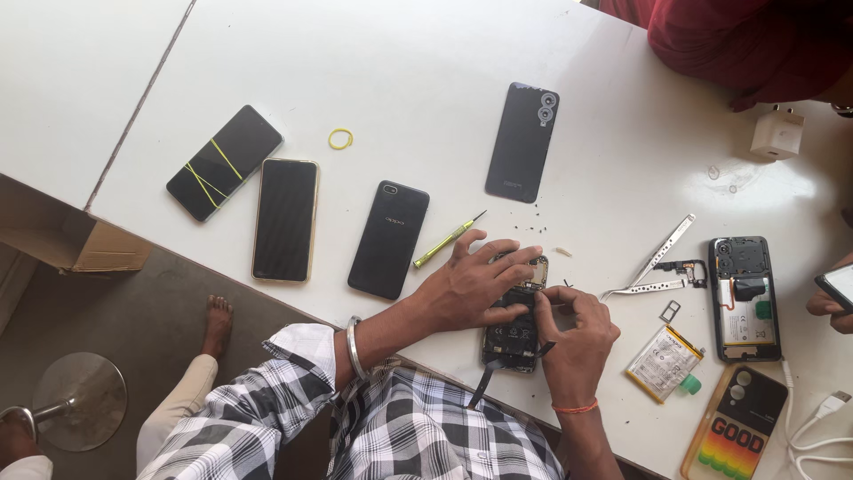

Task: The person uses a screwdriver to remove screws from a disassembled smartphone chassis on a white table. They then use their fingers to lift and reposition internal components and ribbon cables within the device.

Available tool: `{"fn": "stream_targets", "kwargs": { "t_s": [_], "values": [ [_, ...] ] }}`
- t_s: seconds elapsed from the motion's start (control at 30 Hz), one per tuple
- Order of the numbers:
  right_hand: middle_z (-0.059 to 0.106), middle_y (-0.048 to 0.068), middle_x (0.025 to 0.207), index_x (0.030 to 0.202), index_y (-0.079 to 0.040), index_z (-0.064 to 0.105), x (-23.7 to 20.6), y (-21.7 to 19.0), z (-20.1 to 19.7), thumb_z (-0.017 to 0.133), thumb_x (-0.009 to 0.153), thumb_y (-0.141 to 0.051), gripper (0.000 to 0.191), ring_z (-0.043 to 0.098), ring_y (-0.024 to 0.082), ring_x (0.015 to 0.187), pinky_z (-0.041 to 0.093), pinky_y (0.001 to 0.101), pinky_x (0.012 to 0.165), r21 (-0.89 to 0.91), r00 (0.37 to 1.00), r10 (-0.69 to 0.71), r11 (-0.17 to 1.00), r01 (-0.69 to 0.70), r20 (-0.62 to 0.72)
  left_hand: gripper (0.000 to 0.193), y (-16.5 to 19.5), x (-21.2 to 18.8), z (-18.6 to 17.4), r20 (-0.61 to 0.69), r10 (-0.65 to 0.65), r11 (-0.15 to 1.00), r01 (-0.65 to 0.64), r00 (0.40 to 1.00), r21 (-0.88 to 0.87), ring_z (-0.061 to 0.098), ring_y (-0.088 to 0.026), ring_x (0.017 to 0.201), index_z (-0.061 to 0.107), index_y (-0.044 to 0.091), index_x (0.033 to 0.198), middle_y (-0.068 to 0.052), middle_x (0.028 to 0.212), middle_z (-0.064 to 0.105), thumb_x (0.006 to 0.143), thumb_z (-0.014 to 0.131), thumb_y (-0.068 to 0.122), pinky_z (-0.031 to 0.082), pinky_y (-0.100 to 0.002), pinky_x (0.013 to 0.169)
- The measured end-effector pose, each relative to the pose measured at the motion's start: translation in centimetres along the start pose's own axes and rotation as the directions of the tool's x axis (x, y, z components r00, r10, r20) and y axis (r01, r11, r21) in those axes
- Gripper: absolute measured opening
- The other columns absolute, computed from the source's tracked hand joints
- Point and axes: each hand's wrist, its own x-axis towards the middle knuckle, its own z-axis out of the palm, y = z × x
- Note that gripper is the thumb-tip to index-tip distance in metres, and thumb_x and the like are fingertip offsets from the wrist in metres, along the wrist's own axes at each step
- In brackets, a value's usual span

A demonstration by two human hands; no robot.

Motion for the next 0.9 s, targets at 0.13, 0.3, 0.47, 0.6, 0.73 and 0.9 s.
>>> {"fn": "stream_targets", "kwargs": {
  "t_s": [0.13,0.3,0.47,0.6,0.73,0.9],
  "values": [
    [0.072,0.002,0.091,0.097,-0.01,0.074,-0.13,0.01,-0.01,0.077,0.092,-0.019,0.011,0.064,0.019,0.09,0.036,0.0371,0.092,-0.017,0.996,-0.074,0.997,0.074,-0.042,0.048,0.07,0.12,-0.26,0.003,-0.004,1.0,0.004,1.0,-0.001,0.045,-0.02,0.142,0.055,0.021,0.132,0.001,0.157,0.049,0.096,0.066,0.052,0.02,-0.054,0.122],
    [0.072,0.001,0.092,0.099,-0.009,0.073,-0.31,0.01,-0.11,0.077,0.091,-0.016,0.011,0.065,0.019,0.092,0.037,0.0367,0.091,-0.039,0.99,-0.131,0.991,0.128,-0.061,0.05,0.13,0.1,-0.29,-0.012,0.003,1.0,-0.003,1.0,0.003,0.045,-0.02,0.142,0.056,0.022,0.133,0.001,0.157,0.049,0.096,0.065,0.053,0.02,-0.054,0.122],
    [0.073,0.001,0.093,0.097,-0.01,0.074,-0.09,-0.27,-0.47,0.077,0.088,-0.016,0.011,0.065,0.02,0.092,0.037,0.0377,0.092,-0.051,0.986,-0.16,0.986,0.158,-0.037,0.05,0.11,0.12,-0.33,0.005,-0.005,1.0,0.005,1.0,-0.008,0.045,-0.021,0.142,0.056,0.02,0.132,0.001,0.156,0.049,0.096,0.065,0.053,0.02,-0.054,0.122],
    [0.074,0.001,0.093,0.095,-0.01,0.074,0.4,-0.53,-0.47,0.077,0.088,-0.019,0.011,0.066,0.019,0.088,0.038,0.0372,0.091,-0.014,0.996,-0.088,0.996,0.087,-0.023,0.049,0.14,0.1,-0.26,-0.006,-0.005,1.0,0.005,1.0,-0.006,0.045,-0.02,0.141,0.056,0.021,0.131,0.0,0.156,0.049,0.095,0.066,0.052,0.02,-0.055,0.122],
    [0.075,0.002,0.093,0.097,-0.01,0.076,0.45,-0.65,-0.43,0.077,0.09,-0.018,0.01,0.067,0.02,0.089,0.038,0.0377,0.09,-0.053,0.994,-0.105,0.993,0.103,-0.032,0.048,0.07,0.14,-0.09,-0.003,-0.005,1.0,0.005,1.0,-0.002,0.045,-0.02,0.142,0.056,0.021,0.131,0.001,0.156,0.05,0.095,0.066,0.051,0.02,-0.055,0.122],
    [0.075,0.002,0.093,0.105,-0.01,0.077,0.07,-0.34,-0.49,0.078,0.091,-0.019,0.016,0.069,0.016,0.086,0.047,0.0345,0.087,0.056,0.999,0.019,0.998,-0.017,-0.034,0.048,-0.03,-0.01,0.03,-0.003,-0.005,1.0,0.005,1.0,-0.012,0.045,-0.02,0.142,0.056,0.021,0.131,0.0,0.156,0.05,0.096,0.065,0.053,0.02,-0.055,0.122]
  ]
}}
